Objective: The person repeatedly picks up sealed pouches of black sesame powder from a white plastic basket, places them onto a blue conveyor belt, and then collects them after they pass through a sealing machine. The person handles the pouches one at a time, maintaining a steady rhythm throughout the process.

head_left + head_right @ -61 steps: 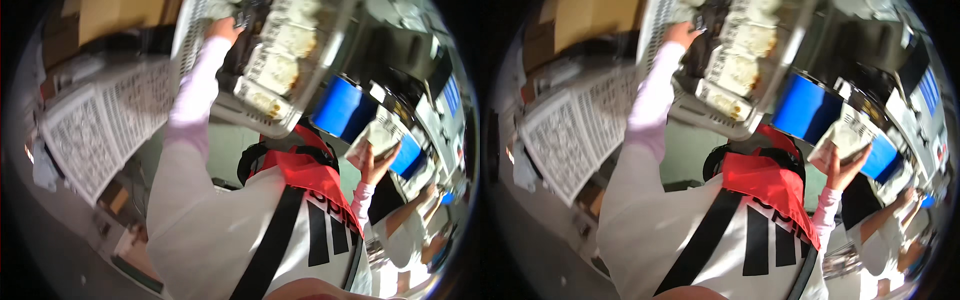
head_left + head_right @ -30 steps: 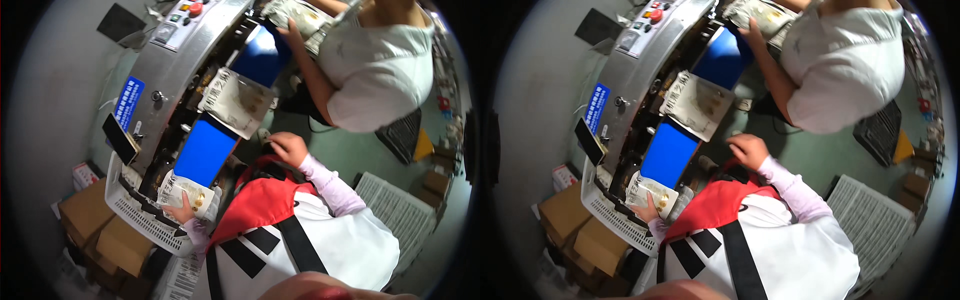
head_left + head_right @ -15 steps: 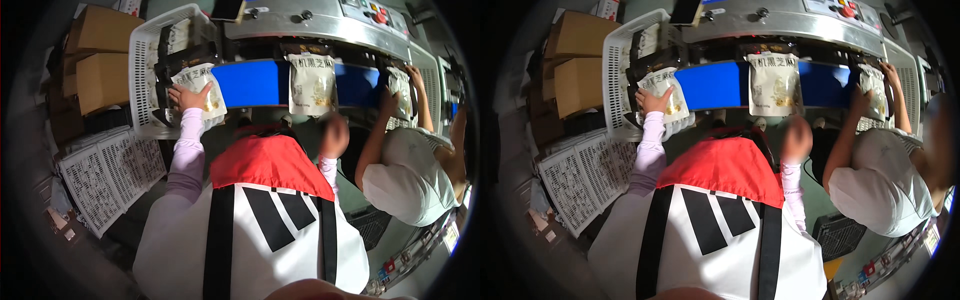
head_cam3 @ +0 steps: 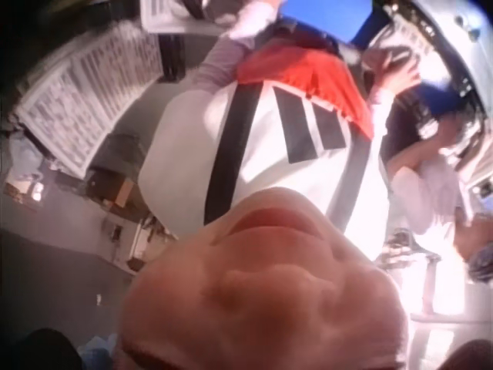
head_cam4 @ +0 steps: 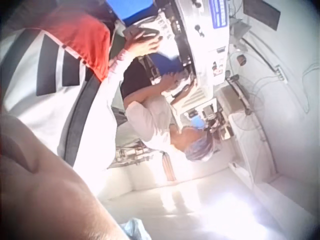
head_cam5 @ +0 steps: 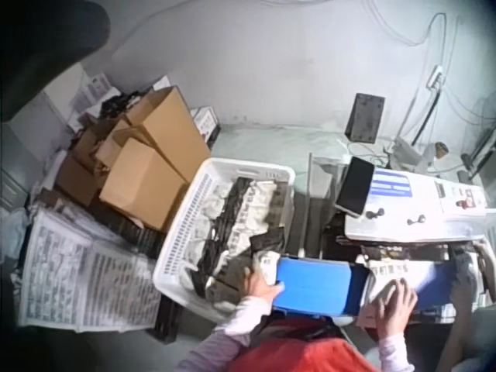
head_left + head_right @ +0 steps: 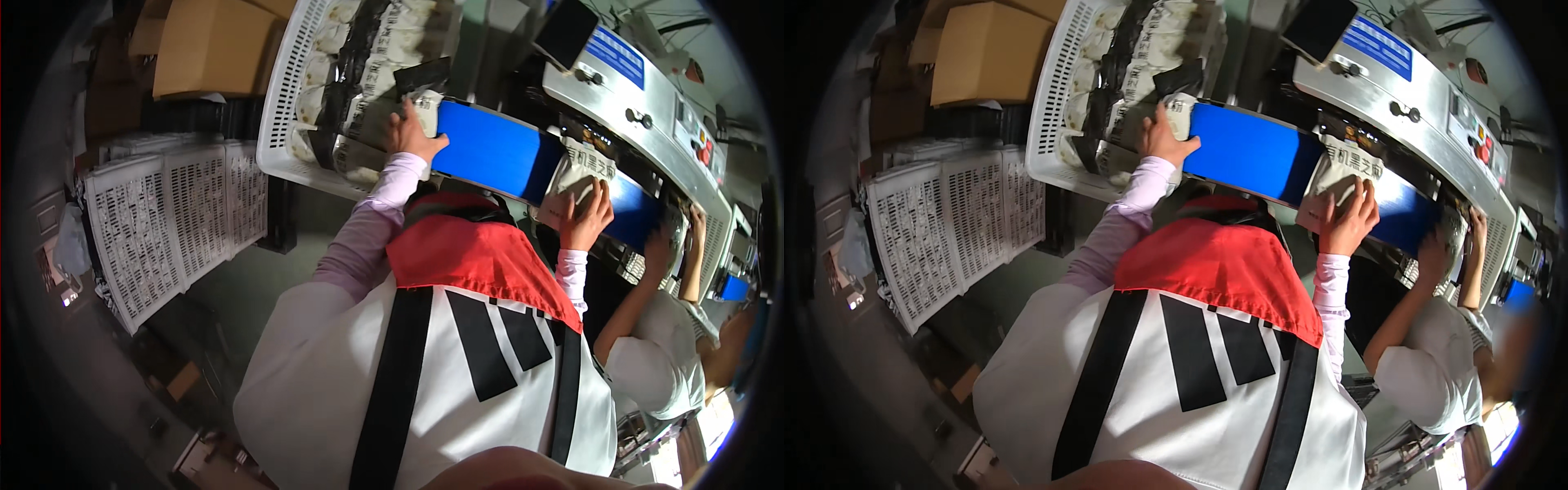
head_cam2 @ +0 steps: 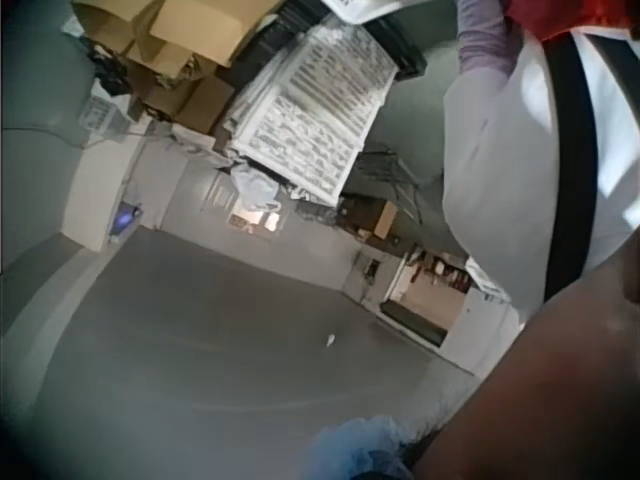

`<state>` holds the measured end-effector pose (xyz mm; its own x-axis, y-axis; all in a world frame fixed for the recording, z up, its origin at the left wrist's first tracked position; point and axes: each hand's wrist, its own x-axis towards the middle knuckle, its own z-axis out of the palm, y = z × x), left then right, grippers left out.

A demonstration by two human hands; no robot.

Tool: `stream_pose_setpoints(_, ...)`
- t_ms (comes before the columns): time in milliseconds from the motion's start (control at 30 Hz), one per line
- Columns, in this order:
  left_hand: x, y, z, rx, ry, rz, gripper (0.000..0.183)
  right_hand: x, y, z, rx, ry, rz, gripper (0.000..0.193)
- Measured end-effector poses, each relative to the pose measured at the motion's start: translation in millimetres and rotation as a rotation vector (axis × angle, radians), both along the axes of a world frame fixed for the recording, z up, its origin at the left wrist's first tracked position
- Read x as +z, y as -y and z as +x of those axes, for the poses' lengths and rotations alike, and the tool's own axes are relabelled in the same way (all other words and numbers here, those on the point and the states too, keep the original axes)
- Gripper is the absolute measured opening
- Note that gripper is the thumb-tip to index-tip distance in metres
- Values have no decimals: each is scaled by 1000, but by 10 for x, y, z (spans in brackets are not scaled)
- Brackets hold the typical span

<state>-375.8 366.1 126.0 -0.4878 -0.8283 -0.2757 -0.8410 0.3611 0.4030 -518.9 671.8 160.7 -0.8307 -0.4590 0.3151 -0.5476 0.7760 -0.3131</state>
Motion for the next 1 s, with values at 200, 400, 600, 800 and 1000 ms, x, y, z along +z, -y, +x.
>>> stream_pose_setpoints(200,-269,252,167,-52,-204,190,108,23,192,87,24,-4,98,57)
stream_pose_setpoints(400,-442,921,448,-89,-426,634,83,233,421,259,24,11,127,59)
stream_pose_setpoints(600,591,1127,752,-266,-774,660,74,724,1188,662,257,920,-617,67)
stream_pose_setpoints(800,1309,-201,384,-554,-458,-432,85,908,1870,931,448,1395,-1182,82)
stream_pose_setpoints(1000,1515,-677,330,-735,-425,-554,83,894,1563,751,-1,1339,-1519,30)
